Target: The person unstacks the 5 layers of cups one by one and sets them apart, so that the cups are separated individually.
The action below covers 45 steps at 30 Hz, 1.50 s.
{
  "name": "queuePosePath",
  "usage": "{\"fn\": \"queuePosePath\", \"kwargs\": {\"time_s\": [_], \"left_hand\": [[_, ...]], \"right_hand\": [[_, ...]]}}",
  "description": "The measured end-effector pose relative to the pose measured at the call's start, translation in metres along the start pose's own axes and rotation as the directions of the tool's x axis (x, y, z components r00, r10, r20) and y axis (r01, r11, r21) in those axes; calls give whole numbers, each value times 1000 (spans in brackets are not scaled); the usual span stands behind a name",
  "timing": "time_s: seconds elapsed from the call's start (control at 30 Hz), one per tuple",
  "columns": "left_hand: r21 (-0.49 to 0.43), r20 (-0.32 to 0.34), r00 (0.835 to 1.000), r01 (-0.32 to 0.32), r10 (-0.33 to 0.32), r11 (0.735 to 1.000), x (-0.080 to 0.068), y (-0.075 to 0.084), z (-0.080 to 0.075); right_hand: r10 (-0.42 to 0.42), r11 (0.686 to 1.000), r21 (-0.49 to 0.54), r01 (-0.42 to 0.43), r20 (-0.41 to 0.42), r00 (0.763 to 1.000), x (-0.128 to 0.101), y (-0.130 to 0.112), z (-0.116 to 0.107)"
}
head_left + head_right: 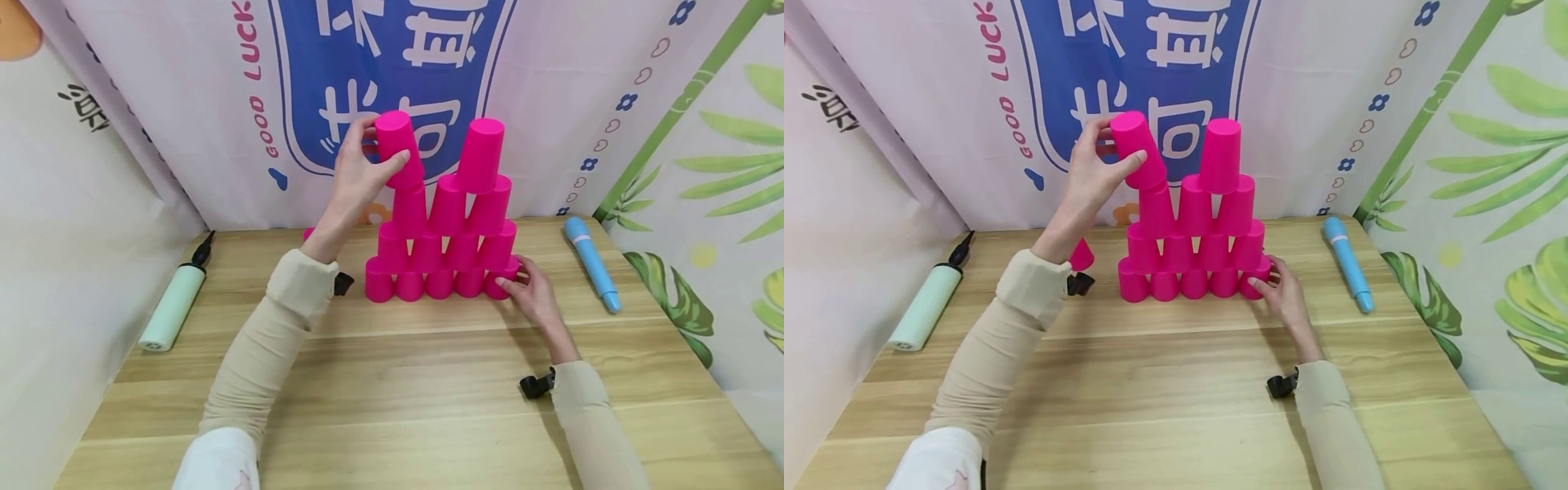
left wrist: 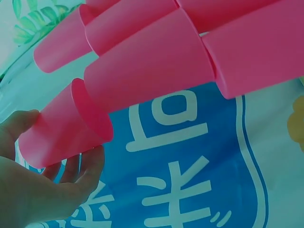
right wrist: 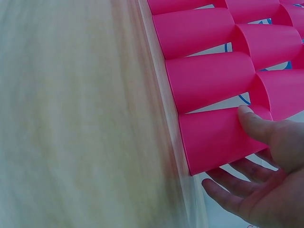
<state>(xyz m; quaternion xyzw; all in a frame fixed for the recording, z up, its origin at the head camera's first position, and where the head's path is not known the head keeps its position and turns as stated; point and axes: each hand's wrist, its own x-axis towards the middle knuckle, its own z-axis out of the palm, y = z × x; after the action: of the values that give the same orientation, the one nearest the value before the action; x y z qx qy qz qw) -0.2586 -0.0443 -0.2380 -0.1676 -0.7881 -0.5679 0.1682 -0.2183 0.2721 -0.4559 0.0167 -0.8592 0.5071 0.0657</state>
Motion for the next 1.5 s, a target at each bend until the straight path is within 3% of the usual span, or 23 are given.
{"fn": "queuePosePath", "kwargs": {"time_s": [0.43,0.8,1.03,1.17,1.5], "left_hand": [[-17,-65,996,56,-57,998,-13,-16,-22],[44,-119,976,191,-185,981,-26,-40,-41],[92,-141,957,267,-253,959,-33,-71,-48],[129,-158,957,263,-242,956,-33,-91,-47],[225,-154,954,289,-259,931,-34,-136,-31]], "right_hand": [[-5,1000,8,5,-3,1000,2,4,-1],[4,1000,4,-4,3,1000,2,3,-1],[-1,1000,-3,1,-4,1000,3,3,-1],[-2,1000,-5,2,-3,1000,2,2,-2],[13,1000,1,-13,6,1000,2,2,-2]]}}
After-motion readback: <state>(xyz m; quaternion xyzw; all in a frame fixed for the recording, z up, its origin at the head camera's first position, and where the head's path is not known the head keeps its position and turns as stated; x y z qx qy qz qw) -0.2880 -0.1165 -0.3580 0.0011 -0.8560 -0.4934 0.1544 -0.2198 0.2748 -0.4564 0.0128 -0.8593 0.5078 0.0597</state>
